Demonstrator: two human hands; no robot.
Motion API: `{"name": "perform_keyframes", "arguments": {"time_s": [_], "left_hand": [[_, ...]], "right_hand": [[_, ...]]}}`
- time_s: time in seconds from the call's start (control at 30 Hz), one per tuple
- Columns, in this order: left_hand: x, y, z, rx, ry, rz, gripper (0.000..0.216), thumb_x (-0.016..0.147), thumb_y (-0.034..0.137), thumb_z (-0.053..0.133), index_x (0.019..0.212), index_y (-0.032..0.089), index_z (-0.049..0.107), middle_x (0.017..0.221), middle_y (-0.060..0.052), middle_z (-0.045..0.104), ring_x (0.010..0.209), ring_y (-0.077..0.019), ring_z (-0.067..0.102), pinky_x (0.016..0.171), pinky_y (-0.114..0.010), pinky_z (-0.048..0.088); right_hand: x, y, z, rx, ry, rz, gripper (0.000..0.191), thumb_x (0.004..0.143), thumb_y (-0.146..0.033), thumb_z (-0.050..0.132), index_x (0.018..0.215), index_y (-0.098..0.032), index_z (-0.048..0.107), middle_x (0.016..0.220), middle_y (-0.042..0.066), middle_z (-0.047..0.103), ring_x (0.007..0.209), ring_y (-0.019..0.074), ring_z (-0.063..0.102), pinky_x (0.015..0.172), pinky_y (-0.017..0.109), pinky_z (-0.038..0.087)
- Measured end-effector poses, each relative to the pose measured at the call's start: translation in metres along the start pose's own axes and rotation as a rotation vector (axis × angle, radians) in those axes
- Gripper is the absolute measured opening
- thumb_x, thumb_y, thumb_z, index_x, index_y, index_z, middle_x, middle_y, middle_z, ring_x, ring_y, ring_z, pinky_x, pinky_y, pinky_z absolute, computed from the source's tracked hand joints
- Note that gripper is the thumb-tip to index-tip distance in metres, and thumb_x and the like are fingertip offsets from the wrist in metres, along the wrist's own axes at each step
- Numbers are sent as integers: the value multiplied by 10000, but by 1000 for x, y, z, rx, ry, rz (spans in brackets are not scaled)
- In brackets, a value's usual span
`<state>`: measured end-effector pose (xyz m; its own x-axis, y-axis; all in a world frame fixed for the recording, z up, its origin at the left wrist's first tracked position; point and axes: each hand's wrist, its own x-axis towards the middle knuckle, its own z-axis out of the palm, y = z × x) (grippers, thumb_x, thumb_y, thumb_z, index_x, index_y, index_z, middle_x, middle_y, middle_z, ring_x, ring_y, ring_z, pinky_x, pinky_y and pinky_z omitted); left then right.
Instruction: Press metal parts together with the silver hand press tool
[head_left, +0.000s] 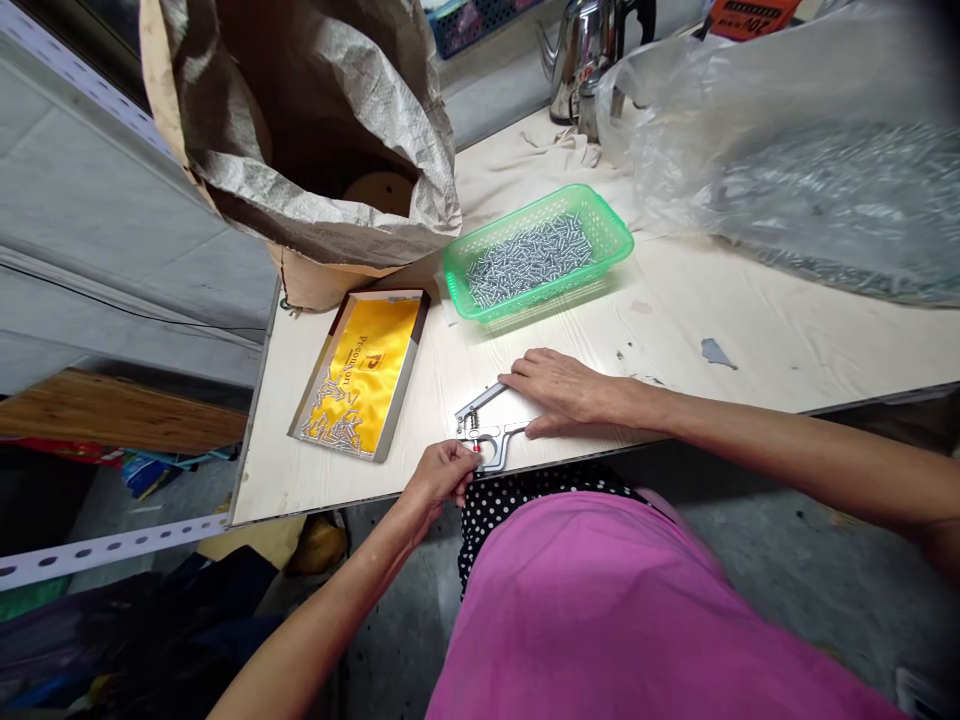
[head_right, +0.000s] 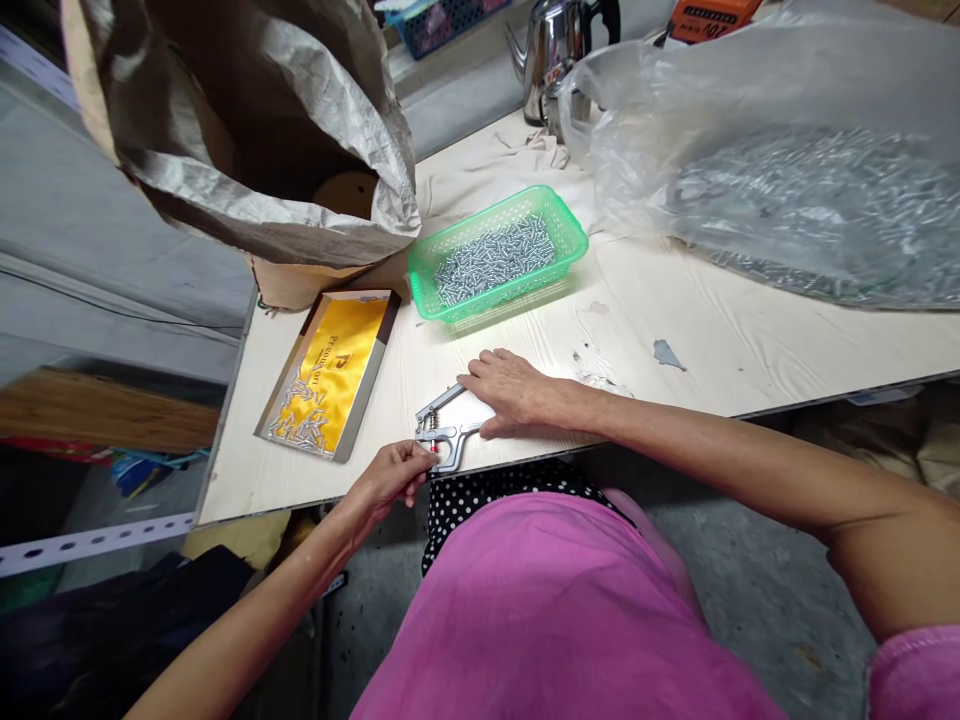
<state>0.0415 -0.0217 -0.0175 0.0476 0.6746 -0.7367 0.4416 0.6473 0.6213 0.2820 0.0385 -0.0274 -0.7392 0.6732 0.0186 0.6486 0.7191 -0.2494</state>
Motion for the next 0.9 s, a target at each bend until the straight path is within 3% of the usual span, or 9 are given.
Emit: {"name": "perform_keyframes", "arguments": {"time_s": [0.2, 0.3, 0.4, 0.53, 0.63, 0.7, 0.77, 0.9], "left_hand": [[-5, -1, -2, 152, 34, 24, 295, 775, 391, 690, 686, 190, 493, 511, 72, 491, 381, -71, 392, 393, -195, 349], [-14, 0, 1, 506, 266, 273, 221, 853, 377, 631, 768, 186, 558, 663, 11, 589, 588, -139, 569, 556, -238, 444], [-16, 7, 10, 866, 422, 578, 202, 882, 351, 619, 1018, 203, 599, 1015, -68, 654, 971, -230, 618, 778, -325, 507], [5, 23, 21, 1096, 282, 883, 611, 836, 308, 688, 1369, 176, 422, 1425, -149, 485, 1307, -300, 441, 1041, -462, 430], [22, 35, 22, 1151, 139, 942, 715, 844, 307, 675, 1441, 127, 326, 1459, -174, 446, 1325, -303, 416, 1090, -464, 386], [27, 42, 22, 1185, 112, 920, 725, 855, 329, 658, 1454, 118, 308, 1417, -176, 475, 1262, -303, 457, 1051, -455, 415], [28, 47, 24, 1223, 130, 896, 733, 862, 380, 649, 1456, 124, 305, 1350, -170, 513, 1189, -304, 486, 1001, -458, 440], [27, 56, 29, 1305, 104, 904, 598, 885, 448, 624, 1359, 139, 433, 1191, -134, 570, 1093, -290, 503, 941, -431, 453]], "right_hand": [[-7, -3, 10, 76, 69, -19, 487, 833, -418, 708, 1211, -150, 561, 1058, 122, 614, 950, 265, 504, 826, 385, 390], [-11, -4, 14, 98, 90, -31, 494, 858, -388, 684, 1258, -140, 534, 1088, 125, 606, 971, 265, 501, 834, 388, 389], [-12, -4, 15, 111, 98, -40, 567, 866, -393, 675, 1328, -130, 480, 1151, 143, 600, 1006, 275, 500, 852, 406, 392], [-13, -6, 14, 111, 95, -16, 707, 848, -391, 688, 1421, -116, 379, 1239, 168, 576, 1055, 284, 505, 900, 430, 399], [-16, -7, 14, 80, 78, 77, 848, 764, -423, 760, 1426, -72, 364, 1242, 189, 564, 1077, 309, 502, 919, 443, 409], [-19, -6, 12, 58, 50, 167, 867, 691, -462, 807, 1356, -47, 439, 1210, 201, 565, 1056, 329, 503, 883, 439, 432], [-24, -5, 8, 54, 29, 202, 741, 687, -465, 810, 1245, -69, 526, 1160, 187, 576, 1020, 323, 508, 843, 423, 447], [-32, -6, -1, 71, 7, 164, 368, 824, -345, 716, 1087, -121, 589, 1049, 142, 595, 952, 273, 524, 812, 382, 448]]}}
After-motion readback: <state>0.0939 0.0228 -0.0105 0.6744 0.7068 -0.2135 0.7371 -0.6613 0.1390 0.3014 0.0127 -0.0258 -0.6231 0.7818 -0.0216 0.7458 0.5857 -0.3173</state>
